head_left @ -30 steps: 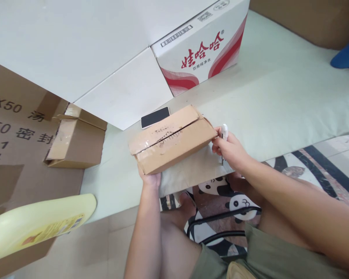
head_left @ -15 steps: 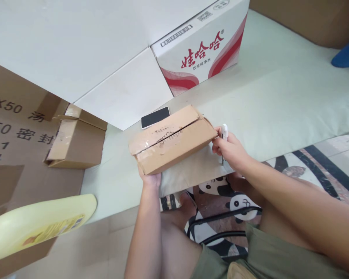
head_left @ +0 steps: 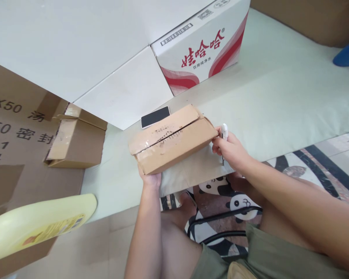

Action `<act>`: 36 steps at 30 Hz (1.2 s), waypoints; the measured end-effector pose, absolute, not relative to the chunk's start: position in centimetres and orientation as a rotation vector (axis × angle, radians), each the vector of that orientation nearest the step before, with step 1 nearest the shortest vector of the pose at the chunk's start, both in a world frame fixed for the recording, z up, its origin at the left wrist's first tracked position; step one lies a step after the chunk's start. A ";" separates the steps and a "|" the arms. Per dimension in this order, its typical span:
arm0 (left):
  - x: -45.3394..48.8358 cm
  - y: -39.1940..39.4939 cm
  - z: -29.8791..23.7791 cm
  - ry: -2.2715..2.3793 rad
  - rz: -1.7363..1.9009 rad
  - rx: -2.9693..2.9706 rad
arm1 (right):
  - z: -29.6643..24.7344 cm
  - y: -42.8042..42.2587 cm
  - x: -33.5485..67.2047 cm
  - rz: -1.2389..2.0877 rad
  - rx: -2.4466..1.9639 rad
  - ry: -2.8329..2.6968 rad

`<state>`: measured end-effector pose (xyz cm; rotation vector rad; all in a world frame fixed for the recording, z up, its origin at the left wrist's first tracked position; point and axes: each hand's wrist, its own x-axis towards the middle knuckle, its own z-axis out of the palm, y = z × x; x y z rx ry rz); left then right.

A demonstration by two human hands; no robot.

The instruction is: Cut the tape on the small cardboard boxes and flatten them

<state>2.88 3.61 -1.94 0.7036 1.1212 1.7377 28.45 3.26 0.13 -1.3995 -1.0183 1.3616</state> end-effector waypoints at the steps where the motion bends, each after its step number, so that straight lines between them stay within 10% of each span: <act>1: 2.9 3.6 -1.9 1.126 1.737 0.702 | 0.1 3.3 28.4 1.360 -1.398 -1.020; 36: 2.5 3.7 -2.2 1.144 1.728 0.676 | 0.0 3.3 28.4 1.367 -1.365 -0.999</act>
